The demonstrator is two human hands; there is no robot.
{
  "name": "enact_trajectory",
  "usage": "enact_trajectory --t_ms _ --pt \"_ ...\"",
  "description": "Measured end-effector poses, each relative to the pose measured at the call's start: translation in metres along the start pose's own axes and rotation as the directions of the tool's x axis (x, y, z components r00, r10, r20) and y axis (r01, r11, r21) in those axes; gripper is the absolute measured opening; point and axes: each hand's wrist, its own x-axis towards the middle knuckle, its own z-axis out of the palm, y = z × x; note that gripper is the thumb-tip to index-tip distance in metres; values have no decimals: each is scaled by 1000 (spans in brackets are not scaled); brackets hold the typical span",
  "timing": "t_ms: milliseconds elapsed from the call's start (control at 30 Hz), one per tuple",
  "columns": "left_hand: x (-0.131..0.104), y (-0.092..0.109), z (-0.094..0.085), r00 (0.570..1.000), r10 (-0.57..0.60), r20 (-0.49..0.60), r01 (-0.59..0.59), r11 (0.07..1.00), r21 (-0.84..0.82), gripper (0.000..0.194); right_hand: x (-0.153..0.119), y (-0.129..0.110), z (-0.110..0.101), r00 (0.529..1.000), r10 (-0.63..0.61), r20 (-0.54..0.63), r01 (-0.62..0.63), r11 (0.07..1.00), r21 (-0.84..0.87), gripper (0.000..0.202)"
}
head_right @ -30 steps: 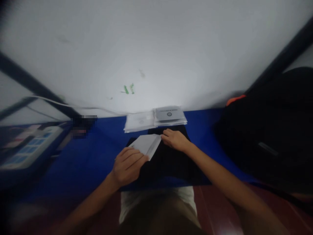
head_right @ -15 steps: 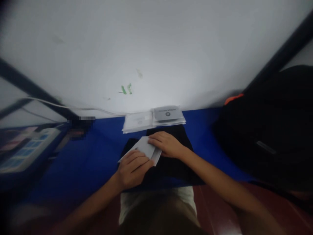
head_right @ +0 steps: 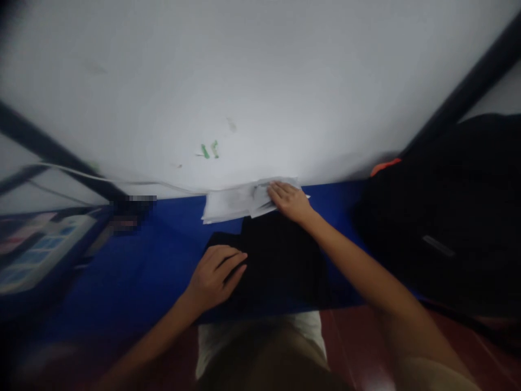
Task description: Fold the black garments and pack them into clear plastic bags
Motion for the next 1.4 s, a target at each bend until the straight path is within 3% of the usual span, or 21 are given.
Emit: enact_trajectory --t_ms 100,233,367,567,700,800,933,967,1033,1100,1200,1300,1400 --pt "-13 -3 5 980 -26 198 36 998 -46 20 7 21 20 976 86 202 -72 995 -74 43" --pt "-28 -7 1 929 -57 367 92 993 -78 24 10 22 42 915 102 391 -82 994 -68 68" --pt "-41 -12 -8 878 -75 473 131 988 -87 38 8 16 55 888 171 426 -158 985 -66 76" --pt "-54 -21 -19 796 -83 599 178 979 -100 65 1 18 60 886 197 421 -182 980 -77 77" --pt "-55 -21 -23 781 -69 621 179 977 -116 71 5 25 56 861 177 477 -188 982 -24 76" --pt "-55 -18 -25 790 -57 611 150 983 -103 61 7 21 38 861 159 484 -207 977 47 76" --pt "-60 -18 -27 840 -48 540 122 987 -102 25 -13 -19 -13 911 123 393 -232 942 242 65" --pt "-62 -19 -27 855 -49 516 117 988 -99 19 -23 -33 -29 900 93 425 -249 911 329 60" --pt "-63 -22 -27 880 -53 471 112 989 -97 16 -48 -58 -59 829 7 559 -322 824 467 52" --pt "-62 -26 -28 899 -74 432 133 985 -107 16 -74 -77 -83 744 -27 668 -408 773 486 47" --pt "-59 -31 -28 917 -135 376 197 972 -131 15 -108 -89 -102 678 44 734 -499 761 416 36" --pt "-57 -36 -24 922 -221 318 265 958 -104 13 -128 -87 -111 664 132 736 -562 738 375 17" --pt "-53 -41 -17 916 -301 264 323 945 -44 15 -136 -75 -117 697 200 689 -605 680 414 9"
